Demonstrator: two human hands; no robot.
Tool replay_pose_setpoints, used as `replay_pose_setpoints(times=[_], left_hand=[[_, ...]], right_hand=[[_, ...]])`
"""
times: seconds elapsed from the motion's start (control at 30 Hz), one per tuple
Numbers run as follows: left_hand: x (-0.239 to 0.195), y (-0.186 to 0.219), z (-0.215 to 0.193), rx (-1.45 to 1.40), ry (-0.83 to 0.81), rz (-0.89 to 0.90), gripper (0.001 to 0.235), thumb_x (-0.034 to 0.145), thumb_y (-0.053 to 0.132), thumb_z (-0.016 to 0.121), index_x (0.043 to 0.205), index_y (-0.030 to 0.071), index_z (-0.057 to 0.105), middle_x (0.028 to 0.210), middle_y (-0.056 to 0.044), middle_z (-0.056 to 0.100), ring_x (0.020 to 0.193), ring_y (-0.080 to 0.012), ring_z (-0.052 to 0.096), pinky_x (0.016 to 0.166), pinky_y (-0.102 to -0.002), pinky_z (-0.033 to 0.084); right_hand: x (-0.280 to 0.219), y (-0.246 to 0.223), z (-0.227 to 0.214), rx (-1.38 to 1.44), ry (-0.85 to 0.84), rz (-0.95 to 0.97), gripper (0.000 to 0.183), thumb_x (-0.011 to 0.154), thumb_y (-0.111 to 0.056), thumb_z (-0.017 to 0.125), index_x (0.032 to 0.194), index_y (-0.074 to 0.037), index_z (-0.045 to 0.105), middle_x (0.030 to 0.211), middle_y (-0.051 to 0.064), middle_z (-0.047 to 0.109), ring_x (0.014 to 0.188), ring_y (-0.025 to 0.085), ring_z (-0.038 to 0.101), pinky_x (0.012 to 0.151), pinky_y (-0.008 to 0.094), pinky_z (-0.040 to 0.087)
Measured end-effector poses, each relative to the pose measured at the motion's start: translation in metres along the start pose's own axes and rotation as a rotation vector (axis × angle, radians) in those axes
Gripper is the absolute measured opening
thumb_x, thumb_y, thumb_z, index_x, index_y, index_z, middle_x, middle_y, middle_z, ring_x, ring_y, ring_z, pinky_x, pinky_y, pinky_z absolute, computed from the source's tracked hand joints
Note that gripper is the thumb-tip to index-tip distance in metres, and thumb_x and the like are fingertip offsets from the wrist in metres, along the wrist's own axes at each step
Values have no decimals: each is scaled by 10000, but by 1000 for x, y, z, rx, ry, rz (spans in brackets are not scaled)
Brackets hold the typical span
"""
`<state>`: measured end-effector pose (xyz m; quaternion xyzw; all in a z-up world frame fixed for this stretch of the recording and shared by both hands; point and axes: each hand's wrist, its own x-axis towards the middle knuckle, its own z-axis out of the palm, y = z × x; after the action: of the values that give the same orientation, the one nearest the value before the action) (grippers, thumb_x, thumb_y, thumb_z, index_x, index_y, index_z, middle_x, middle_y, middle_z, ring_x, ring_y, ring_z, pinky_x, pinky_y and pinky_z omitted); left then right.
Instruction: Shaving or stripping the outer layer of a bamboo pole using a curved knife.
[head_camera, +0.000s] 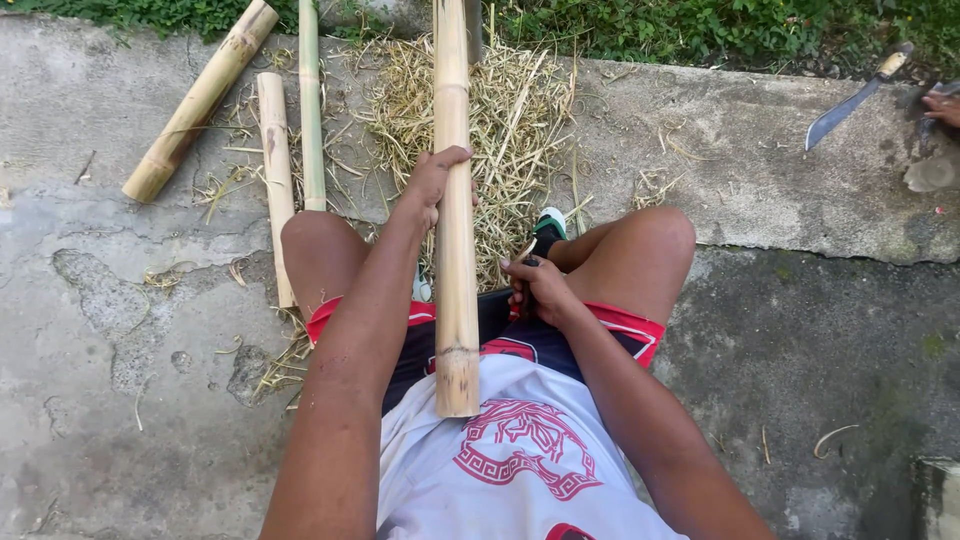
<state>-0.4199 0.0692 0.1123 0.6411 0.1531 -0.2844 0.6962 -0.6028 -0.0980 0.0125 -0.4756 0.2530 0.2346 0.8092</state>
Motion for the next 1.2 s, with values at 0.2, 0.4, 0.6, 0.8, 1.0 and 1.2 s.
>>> replay_pose_setpoints(times=[0.2, 0.4, 0.6, 0.8, 1.0, 1.2], left_hand=[[0, -6, 8, -59, 2, 0, 605, 820, 236, 772, 1194, 78, 323, 773, -184, 649, 533, -260, 675, 451, -428, 604], [11, -10, 15, -44, 51, 16, 644, 796, 237, 805, 1208, 76, 337, 809, -166, 646, 551, -236, 694, 468, -429, 636], [-11, 4, 21, 10, 63, -3, 625, 794, 257, 785, 1194, 77, 338, 775, -176, 635, 501, -238, 660, 431, -411, 604], [11, 2, 13, 31, 61, 48, 640, 794, 267, 802, 1187, 69, 337, 840, -145, 624, 564, -223, 681, 454, -404, 629], [25, -7, 12, 55, 131, -17, 625, 761, 279, 811, 1184, 54, 408, 825, -150, 651, 544, -207, 657, 441, -335, 609], [45, -21, -2, 128, 97, 35, 768, 777, 353, 812, 1325, 15, 392, 968, -174, 637, 638, -227, 667, 557, -392, 627]], right_hand=[[5, -3, -12, 40, -22, -68, 231, 896, -225, 752, 795, -119, 574, 613, -4, 512, 482, 121, 503, 505, 303, 469], [3, 0, -31, 41, 36, -84, 281, 920, -225, 750, 776, -101, 544, 626, 2, 518, 495, 130, 507, 497, 302, 438], [3, 0, -57, 143, 78, -142, 251, 918, -202, 748, 783, -107, 559, 639, 13, 534, 508, 144, 502, 512, 313, 438], [-3, -8, -51, 245, 129, -139, 306, 922, -222, 740, 752, -113, 510, 621, 1, 503, 495, 137, 488, 540, 348, 496], [7, -5, -25, 110, 108, -148, 248, 950, -166, 737, 821, -109, 533, 640, 30, 511, 492, 143, 461, 489, 311, 395], [6, -93, 5, 96, 164, -366, 197, 894, 16, 586, 1053, -49, 490, 834, 116, 655, 635, 198, 622, 596, 339, 530]])
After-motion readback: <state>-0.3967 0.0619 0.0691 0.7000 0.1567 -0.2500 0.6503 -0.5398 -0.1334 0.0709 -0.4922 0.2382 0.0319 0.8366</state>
